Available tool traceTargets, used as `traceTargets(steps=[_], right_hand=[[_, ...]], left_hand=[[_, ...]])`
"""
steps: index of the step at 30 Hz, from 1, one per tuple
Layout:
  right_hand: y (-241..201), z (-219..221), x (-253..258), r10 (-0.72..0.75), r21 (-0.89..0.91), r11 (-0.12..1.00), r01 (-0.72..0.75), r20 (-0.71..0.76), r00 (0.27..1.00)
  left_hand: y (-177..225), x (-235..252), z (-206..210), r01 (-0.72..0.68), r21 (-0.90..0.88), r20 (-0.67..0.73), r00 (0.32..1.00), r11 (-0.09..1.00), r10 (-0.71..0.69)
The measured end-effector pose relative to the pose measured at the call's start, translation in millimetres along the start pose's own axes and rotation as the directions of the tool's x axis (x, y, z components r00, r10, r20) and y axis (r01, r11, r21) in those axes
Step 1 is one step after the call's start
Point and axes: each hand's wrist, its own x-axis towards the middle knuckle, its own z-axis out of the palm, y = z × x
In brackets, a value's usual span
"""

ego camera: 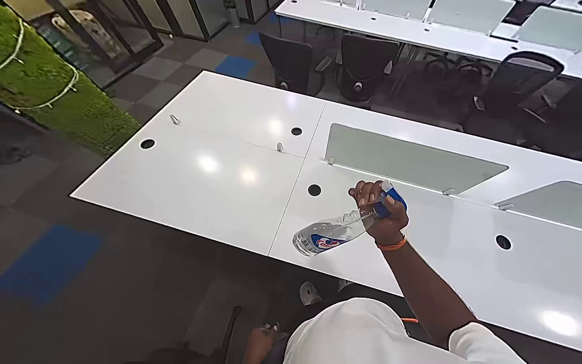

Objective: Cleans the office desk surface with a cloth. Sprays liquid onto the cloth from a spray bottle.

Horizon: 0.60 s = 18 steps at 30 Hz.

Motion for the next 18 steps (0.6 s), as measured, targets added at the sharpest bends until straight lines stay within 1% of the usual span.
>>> traceTargets(steps=[2, 7, 10, 12, 13, 14, 15, 17, 18], right_hand=[[-6, 2, -1, -0.034, -0.006, 0.999, 0.034, 0.022, 0.999], [-20, 2, -3, -0.077, 0.037, 0.996, 0.078, -0.029, 0.997], [-22, -1, -7, -0.031, 0.061, 0.998, 0.032, -0.007, 0.999], [-24, -4, -11, 0.03, 0.0, 1.0, -0.03, 0.057, 0.998], [-25, -5, -15, 0.069, -0.072, 0.995, -0.062, 0.107, 0.992], [-24, -6, -21, 0.116, -0.15, 0.984, -0.092, 0.162, 0.98], [-23, -6, -27, 0.16, -0.216, 0.97, -0.113, 0.214, 0.964], [-19, -7, -39, 0.225, -0.316, 0.94, -0.13, 0.286, 0.931], [-18, -7, -46, 0.25, -0.346, 0.928, -0.136, 0.307, 0.918]], left_hand=[[4, -1, -5, 0.003, 0.014, 0.006, 1.0, 1.0, -0.003], [19, -7, -14, -0.019, 0.039, -0.003, 1.0, 0.999, 0.019], [44, -21, -26, -0.132, 0.024, -0.027, 0.991, 0.991, 0.132], [80, -49, -44, -0.28, 0.01, -0.089, 0.956, 0.96, 0.279], [102, -70, -54, -0.364, -0.003, -0.136, 0.923, 0.931, 0.36], [125, -94, -65, -0.467, -0.02, -0.196, 0.869, 0.884, 0.454], [147, -118, -76, -0.588, -0.035, -0.269, 0.784, 0.808, 0.559], [195, -155, -93, -0.805, -0.006, -0.388, 0.549, 0.593, 0.74], [220, -168, -101, -0.871, 0.019, -0.412, 0.441, 0.492, 0.797]])
